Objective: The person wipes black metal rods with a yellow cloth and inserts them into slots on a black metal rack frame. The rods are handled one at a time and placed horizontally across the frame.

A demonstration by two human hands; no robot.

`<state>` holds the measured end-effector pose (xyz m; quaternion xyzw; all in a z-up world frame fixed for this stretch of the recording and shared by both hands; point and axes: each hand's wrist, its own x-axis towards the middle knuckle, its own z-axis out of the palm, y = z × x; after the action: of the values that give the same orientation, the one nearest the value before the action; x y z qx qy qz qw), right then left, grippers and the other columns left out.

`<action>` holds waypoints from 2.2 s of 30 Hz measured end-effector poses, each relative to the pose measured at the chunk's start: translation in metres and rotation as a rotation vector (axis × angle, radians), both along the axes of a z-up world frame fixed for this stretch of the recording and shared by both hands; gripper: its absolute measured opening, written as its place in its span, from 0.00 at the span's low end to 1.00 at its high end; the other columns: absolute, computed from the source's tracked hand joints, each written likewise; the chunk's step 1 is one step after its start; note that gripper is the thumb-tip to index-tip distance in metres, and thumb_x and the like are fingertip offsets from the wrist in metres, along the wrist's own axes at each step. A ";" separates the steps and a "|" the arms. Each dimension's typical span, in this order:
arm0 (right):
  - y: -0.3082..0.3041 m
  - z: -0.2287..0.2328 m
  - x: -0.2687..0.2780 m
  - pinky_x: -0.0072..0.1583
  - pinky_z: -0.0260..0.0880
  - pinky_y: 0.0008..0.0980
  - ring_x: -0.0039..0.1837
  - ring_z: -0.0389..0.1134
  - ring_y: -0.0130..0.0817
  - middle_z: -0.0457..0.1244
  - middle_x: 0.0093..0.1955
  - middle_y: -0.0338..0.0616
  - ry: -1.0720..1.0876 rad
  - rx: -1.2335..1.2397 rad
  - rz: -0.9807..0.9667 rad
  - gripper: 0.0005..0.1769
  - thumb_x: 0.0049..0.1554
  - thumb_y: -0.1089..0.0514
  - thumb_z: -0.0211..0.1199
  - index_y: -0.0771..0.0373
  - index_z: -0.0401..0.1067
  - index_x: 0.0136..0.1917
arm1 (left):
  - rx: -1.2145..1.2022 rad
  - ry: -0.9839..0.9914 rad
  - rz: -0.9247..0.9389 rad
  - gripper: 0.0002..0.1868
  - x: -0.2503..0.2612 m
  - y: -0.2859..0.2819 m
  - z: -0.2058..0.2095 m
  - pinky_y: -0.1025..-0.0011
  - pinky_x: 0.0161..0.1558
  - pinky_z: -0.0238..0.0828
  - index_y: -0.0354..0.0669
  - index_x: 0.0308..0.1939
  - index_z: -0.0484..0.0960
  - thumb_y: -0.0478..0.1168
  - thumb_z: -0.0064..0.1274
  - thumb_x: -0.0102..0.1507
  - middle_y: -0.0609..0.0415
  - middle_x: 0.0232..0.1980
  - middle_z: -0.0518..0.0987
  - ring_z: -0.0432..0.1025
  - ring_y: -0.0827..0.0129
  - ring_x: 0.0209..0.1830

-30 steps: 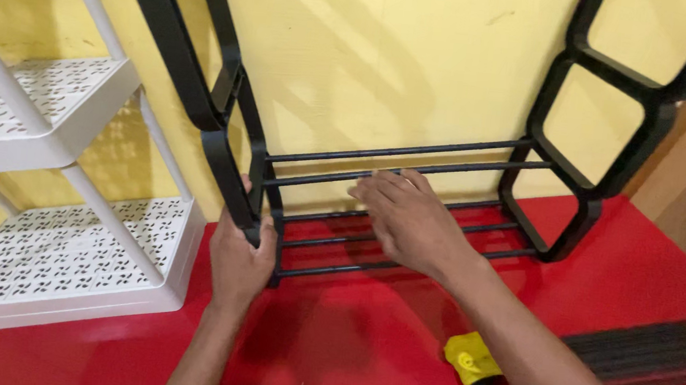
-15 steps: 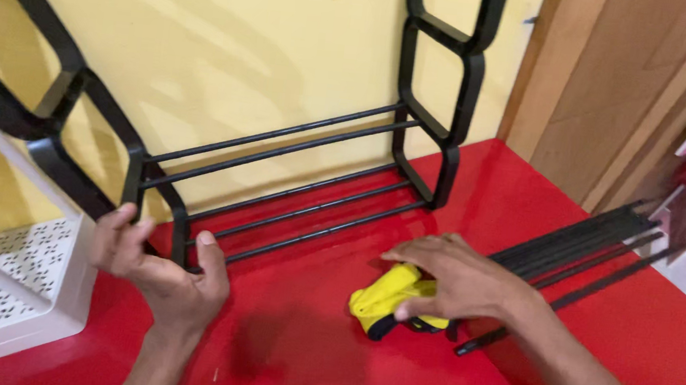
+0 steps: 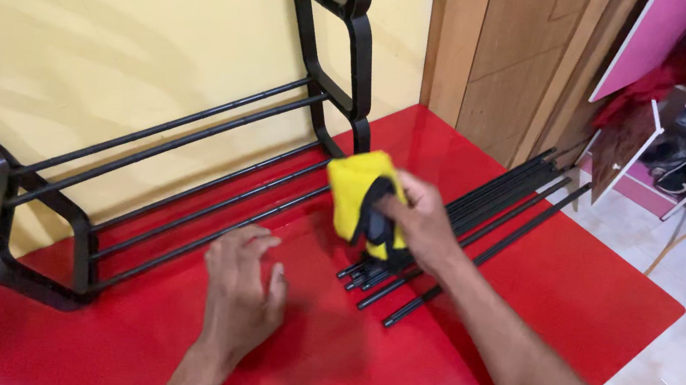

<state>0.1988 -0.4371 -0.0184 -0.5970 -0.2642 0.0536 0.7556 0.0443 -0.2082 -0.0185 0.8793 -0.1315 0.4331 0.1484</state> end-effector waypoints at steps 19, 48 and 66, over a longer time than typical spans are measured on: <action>-0.057 -0.018 0.074 0.60 0.73 0.38 0.54 0.73 0.38 0.71 0.52 0.45 0.456 0.708 -0.042 0.20 0.58 0.54 0.54 0.66 0.72 0.59 | 0.154 0.275 -0.191 0.07 0.050 -0.033 -0.022 0.59 0.48 0.65 0.41 0.42 0.80 0.38 0.53 0.62 0.51 0.41 0.78 0.72 0.57 0.44; -0.039 0.000 0.024 0.60 0.74 0.35 0.57 0.73 0.37 0.69 0.57 0.50 0.120 0.591 0.052 0.22 0.61 0.60 0.52 0.71 0.67 0.66 | -1.010 0.375 -0.401 0.04 0.040 -0.010 -0.029 0.67 0.51 0.83 0.31 0.44 0.75 0.26 0.51 0.65 0.41 0.44 0.86 0.84 0.64 0.46; 0.071 0.049 -0.054 0.59 0.61 0.44 0.61 0.67 0.44 0.67 0.58 0.45 -0.921 -0.482 -0.320 0.25 0.50 0.65 0.68 0.61 0.72 0.61 | -0.556 -0.050 -0.080 0.10 0.006 0.024 -0.029 0.72 0.47 0.78 0.36 0.48 0.83 0.27 0.59 0.63 0.48 0.45 0.83 0.80 0.64 0.45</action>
<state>0.1445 -0.3662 0.0302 -0.7479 -0.4541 -0.2700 0.4021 0.0503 -0.1845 -0.0475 0.7879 -0.0457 0.4681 0.3975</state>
